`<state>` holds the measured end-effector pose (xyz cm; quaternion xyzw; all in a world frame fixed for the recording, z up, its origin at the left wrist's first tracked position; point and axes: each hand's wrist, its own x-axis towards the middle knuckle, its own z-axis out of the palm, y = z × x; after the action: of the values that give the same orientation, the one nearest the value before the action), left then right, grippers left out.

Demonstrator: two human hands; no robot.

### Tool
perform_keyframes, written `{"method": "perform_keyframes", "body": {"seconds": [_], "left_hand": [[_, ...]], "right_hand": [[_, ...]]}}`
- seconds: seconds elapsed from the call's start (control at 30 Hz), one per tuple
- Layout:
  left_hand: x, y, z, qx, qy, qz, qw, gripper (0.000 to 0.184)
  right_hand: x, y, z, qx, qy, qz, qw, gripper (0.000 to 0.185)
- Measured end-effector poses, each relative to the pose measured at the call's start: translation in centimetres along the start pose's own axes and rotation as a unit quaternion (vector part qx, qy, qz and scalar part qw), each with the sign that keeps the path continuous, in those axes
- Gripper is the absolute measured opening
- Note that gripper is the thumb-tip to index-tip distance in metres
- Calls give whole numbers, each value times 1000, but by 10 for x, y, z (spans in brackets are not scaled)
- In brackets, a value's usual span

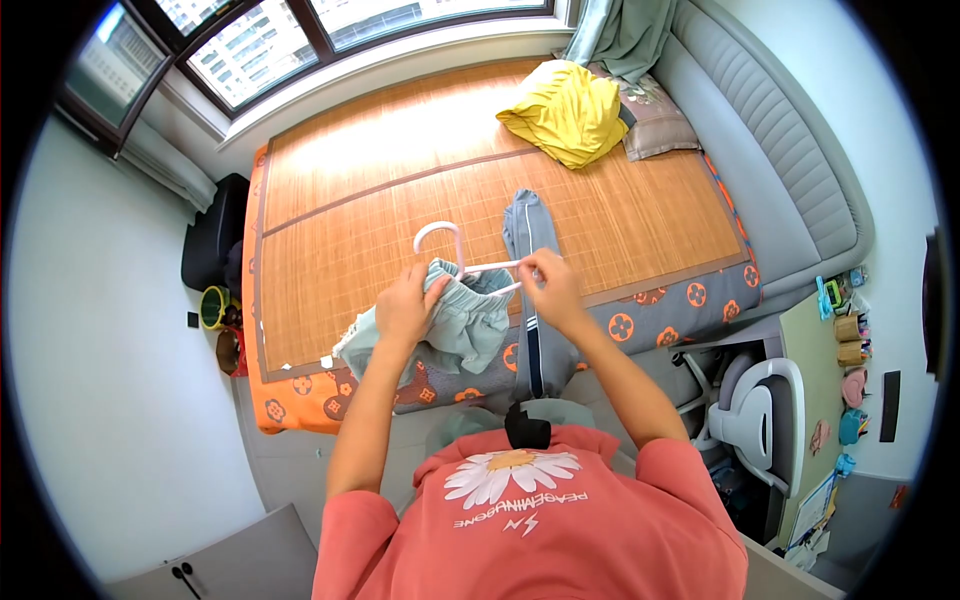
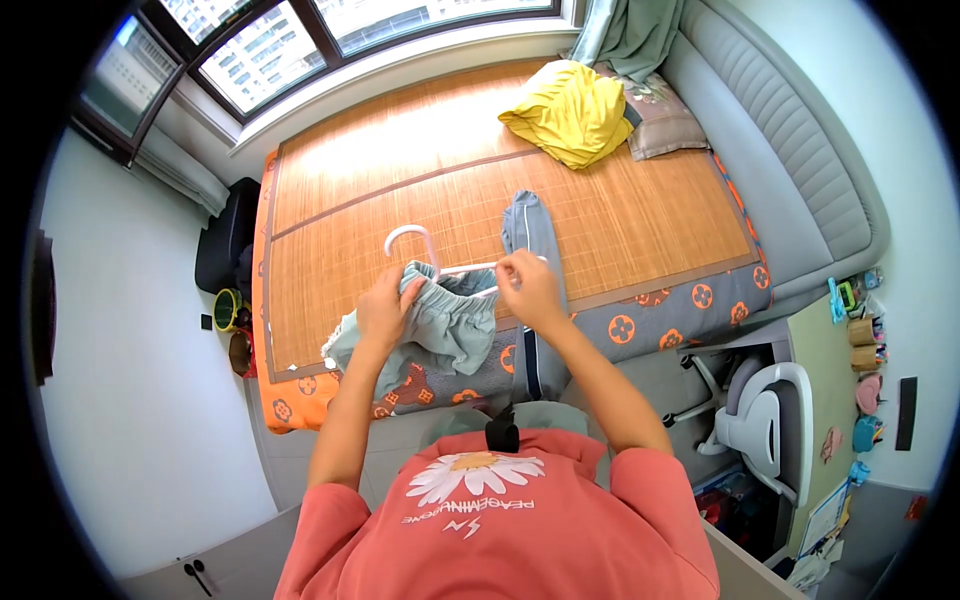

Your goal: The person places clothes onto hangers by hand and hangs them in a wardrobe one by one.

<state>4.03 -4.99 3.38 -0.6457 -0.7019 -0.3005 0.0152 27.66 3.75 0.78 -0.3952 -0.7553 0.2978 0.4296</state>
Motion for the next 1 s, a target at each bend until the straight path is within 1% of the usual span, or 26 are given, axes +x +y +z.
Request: {"method": "perform_keyframes", "body": {"seconds": [0.03,0.13,0.17,0.27,0.3,0.33,0.4,0.5,0.6,0.63,0.73,0.77,0.83,0.93,0.97,1.0], "left_hand": [[0,1,-4,0,-1,-10,1000,35],[1,3,-12,2,8,-32,999,34],[0,2,-13,-1,17,-30,999,33],[-1,-5,-17,-15,44,-27,999,33],[-3,-8,-18,-23,50,-28,998,33],[-5,-11,-20,-32,56,-28,998,33],[-11,-20,-22,-24,56,-60,996,33],[-14,-32,-24,-17,87,-95,991,34],[-17,-38,-28,-36,102,-106,988,35],[-17,-40,-29,-45,103,-107,988,35],[-21,-45,-30,-88,114,-118,983,35],[-23,-48,-31,-105,119,-124,980,35],[-34,-61,-30,-59,103,-99,988,34],[-51,-89,-34,4,74,-48,996,32],[-54,-97,-34,24,64,-29,997,32],[-53,-96,-36,66,63,15,996,32]], "right_hand": [[-6,4,6,6,-26,-26,999,12],[-21,-7,24,87,-93,62,990,24],[-21,-10,28,97,-147,82,981,33],[-17,-25,34,153,-204,72,964,32],[-15,-21,37,135,-200,16,970,29],[-16,-18,37,138,-207,21,968,28],[-16,-19,34,144,-222,34,964,26],[-18,-38,23,96,-257,60,960,22],[-25,-38,31,78,-277,79,954,27],[-28,-30,37,40,-279,58,958,34],[-34,3,44,-122,-307,1,944,35],[-33,7,41,-152,-286,-4,946,34],[-20,4,28,-210,-243,-15,947,32],[2,8,5,-301,-164,-109,933,25],[7,5,0,-301,-173,-123,930,21],[12,1,-4,-301,-182,-136,926,17]]}}
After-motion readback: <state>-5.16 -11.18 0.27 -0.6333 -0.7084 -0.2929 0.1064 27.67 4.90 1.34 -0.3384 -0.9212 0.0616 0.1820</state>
